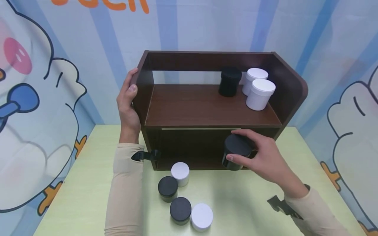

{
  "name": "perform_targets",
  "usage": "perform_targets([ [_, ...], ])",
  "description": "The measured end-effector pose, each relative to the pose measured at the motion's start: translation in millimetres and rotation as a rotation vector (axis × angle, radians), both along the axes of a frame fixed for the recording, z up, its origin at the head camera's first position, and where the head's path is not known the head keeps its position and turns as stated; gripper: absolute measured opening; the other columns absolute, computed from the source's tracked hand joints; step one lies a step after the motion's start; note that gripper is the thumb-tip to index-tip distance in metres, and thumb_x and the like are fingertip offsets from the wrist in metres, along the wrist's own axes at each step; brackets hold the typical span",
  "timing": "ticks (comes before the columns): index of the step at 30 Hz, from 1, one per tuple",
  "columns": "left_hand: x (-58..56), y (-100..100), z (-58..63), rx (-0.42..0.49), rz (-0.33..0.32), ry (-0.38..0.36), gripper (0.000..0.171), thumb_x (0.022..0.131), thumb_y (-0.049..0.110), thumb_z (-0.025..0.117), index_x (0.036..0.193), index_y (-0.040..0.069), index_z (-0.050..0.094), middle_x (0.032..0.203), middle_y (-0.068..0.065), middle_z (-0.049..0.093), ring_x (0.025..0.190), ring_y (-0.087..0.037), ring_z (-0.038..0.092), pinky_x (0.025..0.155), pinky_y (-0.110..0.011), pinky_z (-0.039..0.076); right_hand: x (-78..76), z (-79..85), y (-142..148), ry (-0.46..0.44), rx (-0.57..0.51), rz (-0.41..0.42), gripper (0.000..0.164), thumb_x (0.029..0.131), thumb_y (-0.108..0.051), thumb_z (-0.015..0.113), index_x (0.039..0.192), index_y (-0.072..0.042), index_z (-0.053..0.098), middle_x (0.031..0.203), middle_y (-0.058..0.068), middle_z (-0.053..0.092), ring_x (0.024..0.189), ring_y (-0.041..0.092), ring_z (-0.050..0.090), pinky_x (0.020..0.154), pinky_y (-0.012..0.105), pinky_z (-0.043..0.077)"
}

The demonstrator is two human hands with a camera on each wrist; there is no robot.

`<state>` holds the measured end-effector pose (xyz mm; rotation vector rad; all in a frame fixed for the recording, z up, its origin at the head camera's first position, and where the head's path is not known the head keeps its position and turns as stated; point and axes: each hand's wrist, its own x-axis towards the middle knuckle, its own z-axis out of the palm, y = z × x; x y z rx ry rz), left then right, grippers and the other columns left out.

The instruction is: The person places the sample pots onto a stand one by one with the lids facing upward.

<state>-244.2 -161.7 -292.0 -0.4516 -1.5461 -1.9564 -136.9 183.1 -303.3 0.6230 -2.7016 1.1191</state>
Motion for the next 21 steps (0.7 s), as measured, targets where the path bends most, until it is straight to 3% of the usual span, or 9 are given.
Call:
perform_targets([
  [7,-0.3,-0.3,-0.6,0.014,-0.027,0.002,0.052,0.093,0.033,0.041,0.142,0.020,0.055,0.144,-0.012,0.054,0.122,-0.026,0.053,0.098,-0.034,0.046,-4.6,16.2,0.8,-0.025,0.031,-0.069,0.057,0.084,-0.032,0.080,0.135,-0.017,0.059,0.113,0.010,0.070,0.085,0.021,0.065,0.069,0.028,0.051],
  [11,-0.8,-1.3,-1.9,-0.004,-0.003,0.013,0.052,0.093,0.032,0.041,0.142,0.020,0.056,0.144,-0.011,0.056,0.122,-0.028,0.053,0.097,-0.034,0.047,-8.2,25.3,2.0,-0.019,0.028,-0.076,0.057,0.084,-0.033,0.080,0.135,-0.017,0.059,0.117,0.012,0.068,0.089,0.024,0.065,0.071,0.028,0.052],
  [21,0.0,-1.1,-0.8,0.004,-0.002,0.001,0.052,0.093,0.033,0.041,0.141,0.020,0.056,0.144,-0.006,0.057,0.121,-0.024,0.053,0.096,-0.031,0.046,-24.5,51.7,5.4,-0.081,0.020,-0.170,0.057,0.088,-0.043,0.075,0.135,-0.017,0.058,0.132,0.013,0.059,0.115,0.032,0.054,0.084,0.044,0.048],
])
